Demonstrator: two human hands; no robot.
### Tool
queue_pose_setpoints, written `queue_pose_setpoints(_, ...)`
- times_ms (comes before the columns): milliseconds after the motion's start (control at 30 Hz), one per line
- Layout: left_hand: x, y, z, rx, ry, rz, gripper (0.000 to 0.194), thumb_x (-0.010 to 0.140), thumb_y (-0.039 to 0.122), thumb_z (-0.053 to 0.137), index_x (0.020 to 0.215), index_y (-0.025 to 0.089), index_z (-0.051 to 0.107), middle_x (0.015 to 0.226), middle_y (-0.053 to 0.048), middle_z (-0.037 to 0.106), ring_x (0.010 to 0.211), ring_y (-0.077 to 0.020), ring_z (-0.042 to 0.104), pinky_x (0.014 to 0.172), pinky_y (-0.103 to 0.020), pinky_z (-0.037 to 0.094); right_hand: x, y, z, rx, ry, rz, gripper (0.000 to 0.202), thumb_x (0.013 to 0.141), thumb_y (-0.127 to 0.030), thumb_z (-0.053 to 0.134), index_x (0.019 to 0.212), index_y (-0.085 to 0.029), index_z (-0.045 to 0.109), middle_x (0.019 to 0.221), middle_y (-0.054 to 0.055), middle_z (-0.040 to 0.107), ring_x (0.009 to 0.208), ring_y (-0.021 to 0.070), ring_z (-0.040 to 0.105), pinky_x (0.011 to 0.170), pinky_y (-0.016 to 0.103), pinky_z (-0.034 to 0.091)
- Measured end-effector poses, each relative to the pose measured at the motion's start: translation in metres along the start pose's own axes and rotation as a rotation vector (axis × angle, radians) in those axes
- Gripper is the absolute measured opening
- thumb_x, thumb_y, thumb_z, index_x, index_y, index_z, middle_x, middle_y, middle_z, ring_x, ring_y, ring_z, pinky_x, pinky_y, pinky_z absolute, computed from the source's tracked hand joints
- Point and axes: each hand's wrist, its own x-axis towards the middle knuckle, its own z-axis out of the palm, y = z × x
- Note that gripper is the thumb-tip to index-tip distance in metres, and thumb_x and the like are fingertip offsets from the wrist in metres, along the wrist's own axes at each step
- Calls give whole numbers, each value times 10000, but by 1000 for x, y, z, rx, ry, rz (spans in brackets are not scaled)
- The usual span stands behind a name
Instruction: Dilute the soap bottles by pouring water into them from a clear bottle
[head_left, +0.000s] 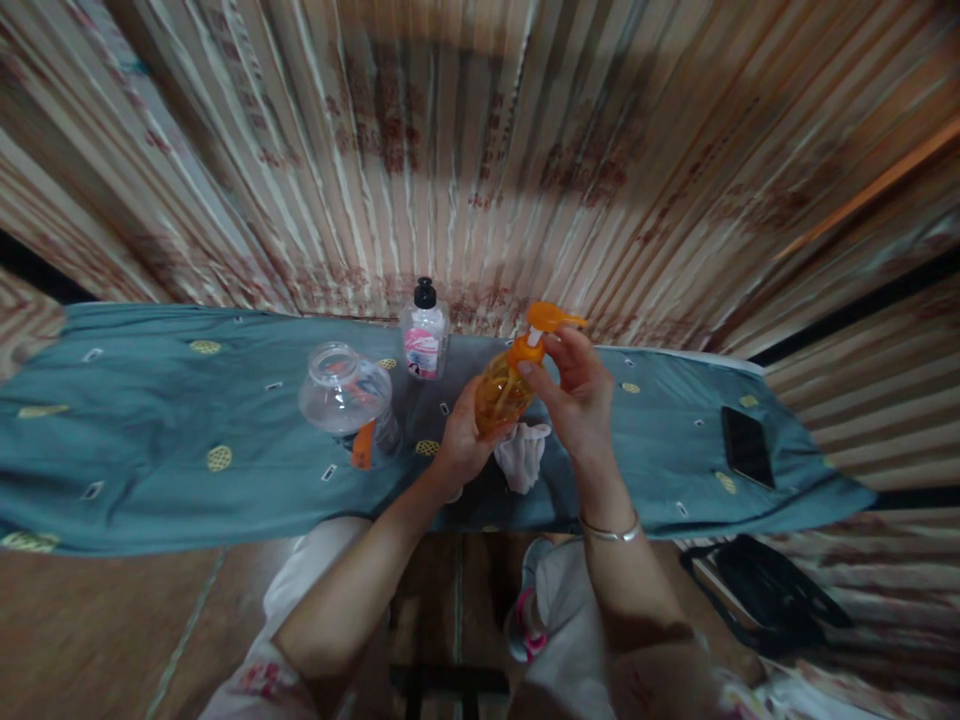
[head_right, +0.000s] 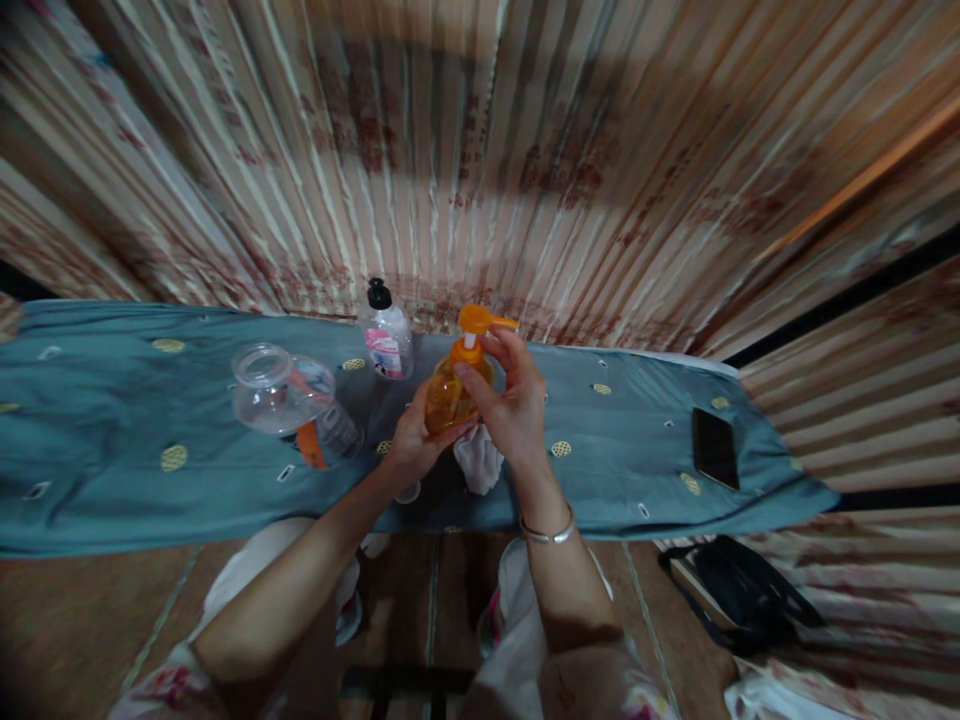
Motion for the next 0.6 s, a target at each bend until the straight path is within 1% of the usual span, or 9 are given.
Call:
queue_pose_setpoints(100, 0, 0, 0, 11, 8, -1, 753, 774, 271, 836, 1433, 236, 473, 1385, -111, 631, 1297, -322, 607, 1137, -541, 466, 0, 0, 1, -72, 30, -34, 508, 758, -399, 824, 1219, -313, 628, 1172, 31, 716, 1160, 239, 676, 1117, 492, 501)
queue_pose_setpoints(267, 1, 2, 0, 19, 10, 4, 731, 766, 269, 840, 1411, 236, 497, 1354, -95, 645, 1267, -306, 621, 1126, -510, 476, 2, -2, 1, 12, -62, 4, 425, 811, -438, 769, 1189, -299, 634, 1241, 57, 697, 1210, 239, 657, 1117, 476, 506)
queue_pose_setpoints(333, 2, 3, 0, 11, 5, 17, 720, 772, 272, 834, 1407, 239, 495, 1353, -90, 644, 1256, -296, 625, 1122, -500, 481, 1, -2, 1, 11, -71, 22, 413, 824, -451, 753, 1192, -302, 639, 1249, 62, 698, 1200, 244, 663, 1111, 483, 507)
queue_pose_setpoints(500, 1, 4, -1, 11, -4, 28, 693, 787, 264, 807, 1401, 220, 490, 1339, -103, 647, 1253, -304, 626, 1118, -513, 479, -2, -6, 2, -197, 65, -42, 546, 756, -492, 812, 1232, -299, 627, 1151, 42, 726, 1129, 236, 682, 1122, 495, 488)
queue_pose_setpoints(533, 1, 4, -2, 14, -3, 25, 694, 788, 259, 803, 1404, 216, 486, 1342, -107, 645, 1258, -306, 624, 1119, -514, 478, -2, -7, 2, -235, 77, -61, 569, 745, -502, 817, 1236, -291, 624, 1144, 40, 727, 1116, 235, 686, 1111, 500, 496)
queue_pose_setpoints(600, 1, 4, -2, 17, -3, 27, 698, 783, 258, 804, 1401, 211, 482, 1340, -110, 647, 1258, -307, 625, 1118, -513, 477, -1, -8, 2, -269, 61, -105, 583, 748, -504, 812, 1248, -279, 616, 1165, 43, 722, 1117, 234, 687, 1085, 499, 517)
